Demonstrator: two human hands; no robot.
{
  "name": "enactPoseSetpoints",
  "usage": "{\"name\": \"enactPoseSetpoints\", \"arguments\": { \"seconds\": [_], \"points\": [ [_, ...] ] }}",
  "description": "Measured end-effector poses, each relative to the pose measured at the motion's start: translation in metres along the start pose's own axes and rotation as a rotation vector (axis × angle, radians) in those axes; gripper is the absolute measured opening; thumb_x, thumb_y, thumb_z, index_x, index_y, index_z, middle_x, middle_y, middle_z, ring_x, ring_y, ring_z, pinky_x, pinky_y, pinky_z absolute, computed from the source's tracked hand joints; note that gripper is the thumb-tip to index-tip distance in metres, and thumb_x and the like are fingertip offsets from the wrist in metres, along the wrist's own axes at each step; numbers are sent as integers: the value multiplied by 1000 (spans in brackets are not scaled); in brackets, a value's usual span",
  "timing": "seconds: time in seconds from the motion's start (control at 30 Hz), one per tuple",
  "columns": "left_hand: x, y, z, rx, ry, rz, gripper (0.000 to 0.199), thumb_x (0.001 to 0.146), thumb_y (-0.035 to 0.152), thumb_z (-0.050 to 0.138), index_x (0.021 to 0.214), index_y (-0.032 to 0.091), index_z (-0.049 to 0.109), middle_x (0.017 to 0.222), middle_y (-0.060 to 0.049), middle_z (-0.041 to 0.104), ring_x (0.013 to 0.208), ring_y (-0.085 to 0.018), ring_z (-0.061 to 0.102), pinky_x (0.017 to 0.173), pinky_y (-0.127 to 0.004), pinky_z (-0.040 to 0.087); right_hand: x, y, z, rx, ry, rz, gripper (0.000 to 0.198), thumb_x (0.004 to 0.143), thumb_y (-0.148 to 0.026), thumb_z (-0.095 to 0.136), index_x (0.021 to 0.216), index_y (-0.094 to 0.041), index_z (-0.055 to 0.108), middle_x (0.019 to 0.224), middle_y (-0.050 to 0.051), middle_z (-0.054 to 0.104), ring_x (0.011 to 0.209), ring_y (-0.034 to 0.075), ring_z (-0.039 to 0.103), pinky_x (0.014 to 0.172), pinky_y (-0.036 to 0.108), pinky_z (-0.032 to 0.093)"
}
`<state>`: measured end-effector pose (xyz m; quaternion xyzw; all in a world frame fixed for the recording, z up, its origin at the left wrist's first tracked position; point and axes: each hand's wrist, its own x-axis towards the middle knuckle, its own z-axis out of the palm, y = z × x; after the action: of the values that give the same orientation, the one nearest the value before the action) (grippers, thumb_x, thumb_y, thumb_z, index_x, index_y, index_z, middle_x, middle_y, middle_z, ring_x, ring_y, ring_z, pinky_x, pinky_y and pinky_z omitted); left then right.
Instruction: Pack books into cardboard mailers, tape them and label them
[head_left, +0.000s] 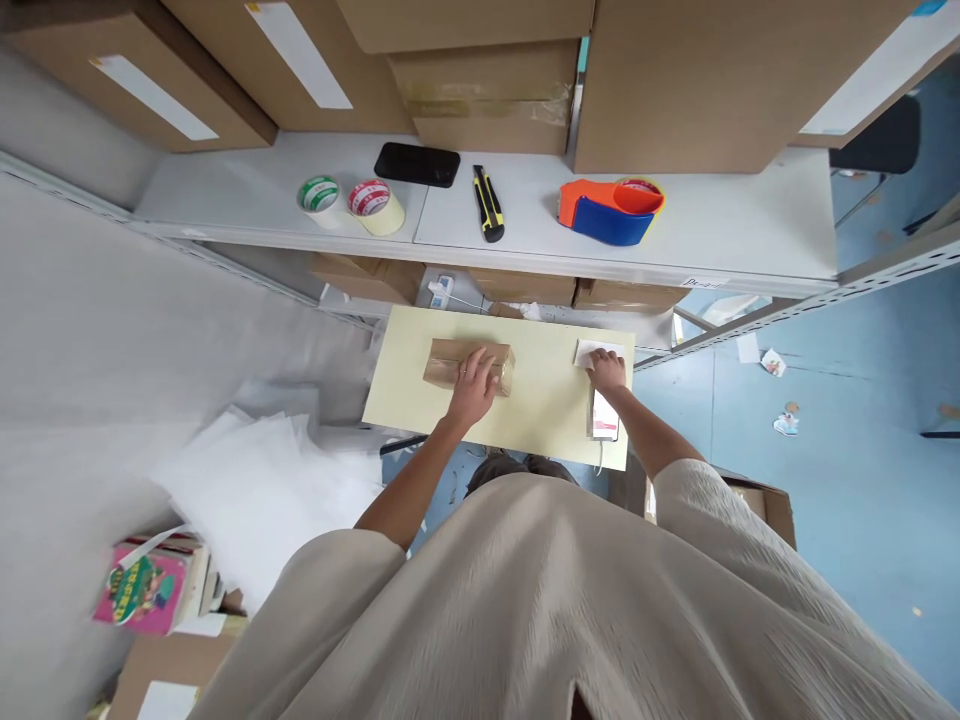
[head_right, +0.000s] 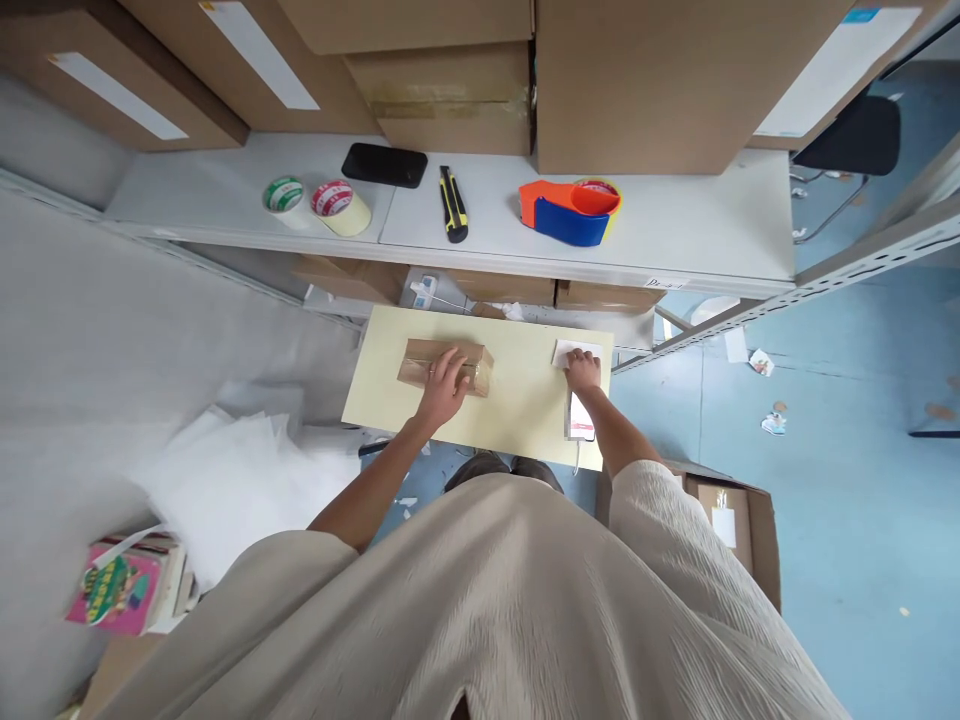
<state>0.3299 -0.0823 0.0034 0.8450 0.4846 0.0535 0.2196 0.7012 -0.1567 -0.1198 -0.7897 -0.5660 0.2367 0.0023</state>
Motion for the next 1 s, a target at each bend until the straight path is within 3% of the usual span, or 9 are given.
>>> {"name": "enactPoseSetpoints", "arguments": {
  "seconds": [0.17,0.27,0.53,0.63,0.8,1.0],
  "points": [
    [5,21,5,-12,-43,79,52,113,33,47,163,28,63,184,-12,44,169,-36,41,141,-55,28,1,5,-12,69,-46,-43,43,104,-20,58,139,-21,82,155,20,72,134,41,64,115,54,51],
    [10,27,2,6,-64,98,52,113,31,47,160,27,66,183,-12,45,168,-36,41,141,-56,28,3,9,-17,117,-66,12,37,107,-22,57,129,-24,87,142,18,78,125,38,71,109,48,55],
    [20,45,2,14,-103,179,48,113,28,47,156,25,68,183,-11,46,170,-33,38,140,-54,29,3,14,-19,294,90,173,22,104,-26,61,111,-20,81,127,18,82,113,33,76,99,43,58],
    [25,54,13,1,-156,215,47,113,27,48,155,26,68,181,-11,48,170,-33,38,139,-54,32,-1,18,-22,410,107,212,17,101,-36,67,101,-23,78,120,15,84,111,32,76,97,41,59],
    [40,71,41,-35,-247,287,47,113,25,48,155,26,69,179,-11,50,168,-32,41,139,-52,33,-11,28,-28,614,200,247,33,105,-54,60,93,-26,71,107,15,84,106,32,76,94,41,60],
    [72,101,94,-45,-414,346,51,109,23,50,158,22,65,178,-15,50,167,-32,44,137,-51,37,-24,57,-33,730,344,424,30,94,-49,62,110,-24,65,107,14,81,100,30,75,90,40,61]
  ]
}}
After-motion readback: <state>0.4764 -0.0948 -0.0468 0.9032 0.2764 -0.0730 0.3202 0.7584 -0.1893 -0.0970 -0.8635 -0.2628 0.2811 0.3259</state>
